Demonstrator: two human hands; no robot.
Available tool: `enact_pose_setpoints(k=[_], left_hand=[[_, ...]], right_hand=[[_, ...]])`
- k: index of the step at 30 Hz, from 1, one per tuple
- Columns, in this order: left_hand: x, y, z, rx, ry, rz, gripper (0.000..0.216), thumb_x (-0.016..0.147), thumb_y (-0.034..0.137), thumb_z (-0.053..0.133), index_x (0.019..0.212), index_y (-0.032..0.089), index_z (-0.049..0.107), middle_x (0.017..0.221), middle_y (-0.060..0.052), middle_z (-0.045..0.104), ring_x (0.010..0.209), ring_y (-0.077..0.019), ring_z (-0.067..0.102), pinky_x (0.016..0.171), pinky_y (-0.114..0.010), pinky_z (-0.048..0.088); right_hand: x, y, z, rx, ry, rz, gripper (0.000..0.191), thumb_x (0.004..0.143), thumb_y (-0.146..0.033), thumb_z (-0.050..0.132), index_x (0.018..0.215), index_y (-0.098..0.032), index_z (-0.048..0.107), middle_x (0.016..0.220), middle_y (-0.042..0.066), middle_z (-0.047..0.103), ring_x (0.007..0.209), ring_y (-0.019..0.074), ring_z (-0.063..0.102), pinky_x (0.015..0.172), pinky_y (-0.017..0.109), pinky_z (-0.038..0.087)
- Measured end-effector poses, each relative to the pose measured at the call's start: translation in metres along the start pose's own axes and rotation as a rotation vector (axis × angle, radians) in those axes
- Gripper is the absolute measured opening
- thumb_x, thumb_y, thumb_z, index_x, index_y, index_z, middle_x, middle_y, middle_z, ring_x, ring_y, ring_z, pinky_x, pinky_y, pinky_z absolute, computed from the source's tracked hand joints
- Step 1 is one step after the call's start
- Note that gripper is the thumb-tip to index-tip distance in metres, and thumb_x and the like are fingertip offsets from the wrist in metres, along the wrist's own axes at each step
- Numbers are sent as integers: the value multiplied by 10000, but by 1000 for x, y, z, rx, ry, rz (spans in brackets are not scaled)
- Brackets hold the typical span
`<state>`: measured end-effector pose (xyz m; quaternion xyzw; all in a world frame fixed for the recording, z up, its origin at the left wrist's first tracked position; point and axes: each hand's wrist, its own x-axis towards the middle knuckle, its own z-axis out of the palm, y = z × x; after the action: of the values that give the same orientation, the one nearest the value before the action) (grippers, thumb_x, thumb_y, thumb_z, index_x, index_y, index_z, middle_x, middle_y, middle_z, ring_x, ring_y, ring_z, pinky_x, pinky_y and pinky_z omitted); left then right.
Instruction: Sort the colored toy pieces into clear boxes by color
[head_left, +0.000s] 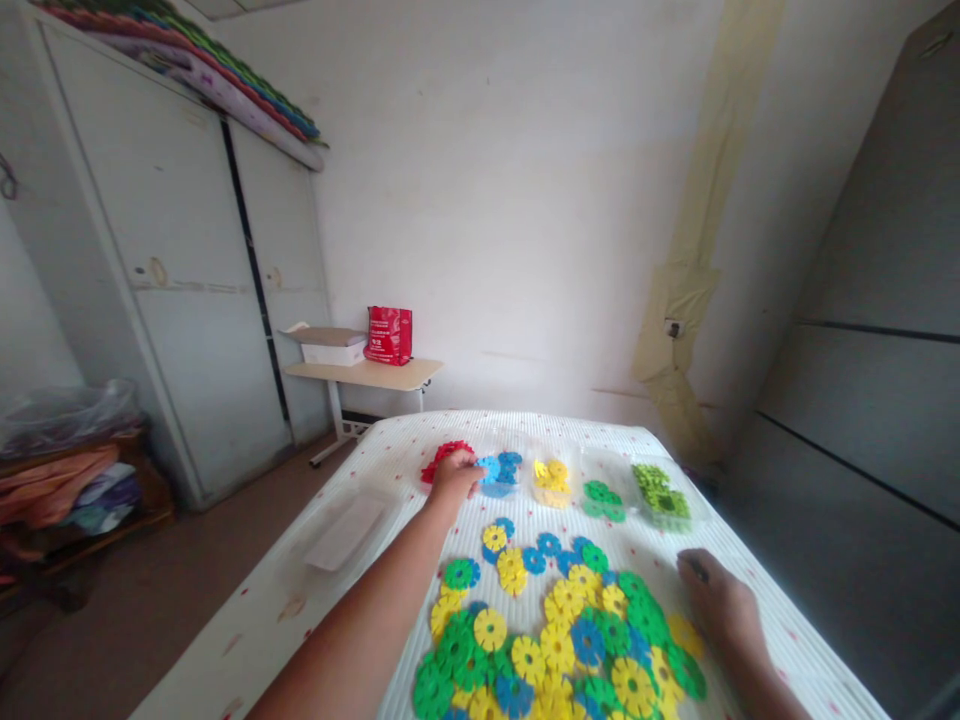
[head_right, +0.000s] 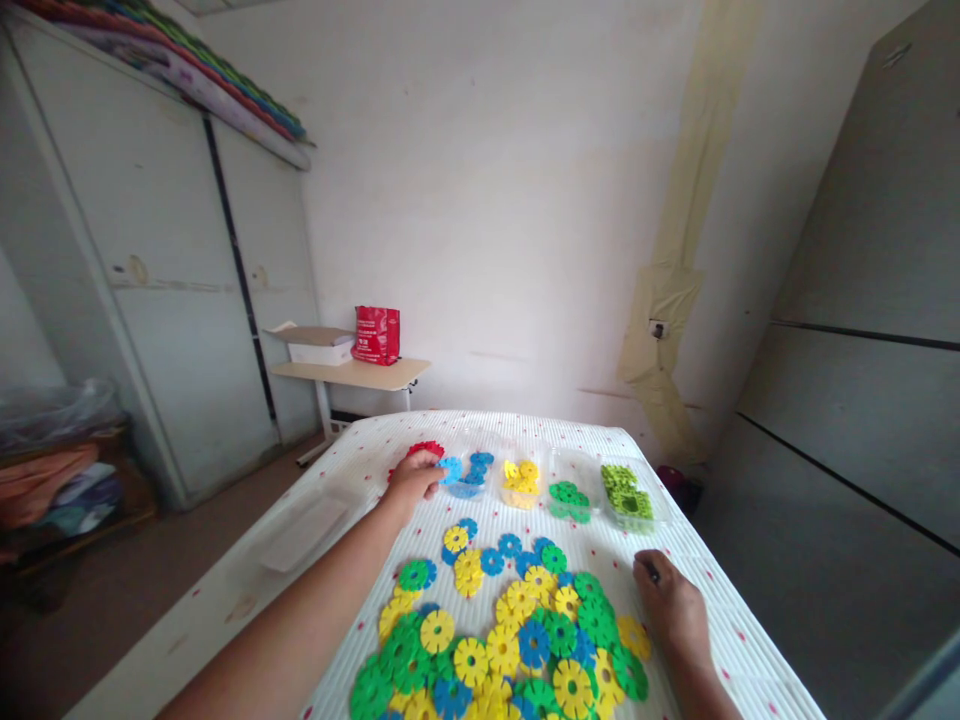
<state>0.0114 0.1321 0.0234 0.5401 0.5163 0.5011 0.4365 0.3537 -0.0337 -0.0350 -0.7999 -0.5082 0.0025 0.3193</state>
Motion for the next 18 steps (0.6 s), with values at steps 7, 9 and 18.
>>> enact_pose_setpoints(k=[7,9,18], left_hand=[[15,3,37,65,147,28,280,656,160,571,934,137,544,701,-6,610,444,-81,553,438,-196,424],[0,-7,33,115,149,56,222,650,136,546,870,142,573,725,-9,620,471,-85,564,448,-190,427],[-69,-43,-29,258,145,157,127,627,236,512,700,189,604,574,29,609,499,-118,556,478,-192,424]], right_hand=[[0,-2,-4,29,-4,12,331,712,-441,360,752,-223,606,775,51,693,703,204,626,630,250,428],[0,-2,-4,44,2,7,325,710,-433,369,751,-220,612,765,47,694,698,200,626,629,249,428],[-2,-1,4,58,-2,-61,300,727,-374,390,759,-205,636,739,42,684,669,188,612,620,258,415]])
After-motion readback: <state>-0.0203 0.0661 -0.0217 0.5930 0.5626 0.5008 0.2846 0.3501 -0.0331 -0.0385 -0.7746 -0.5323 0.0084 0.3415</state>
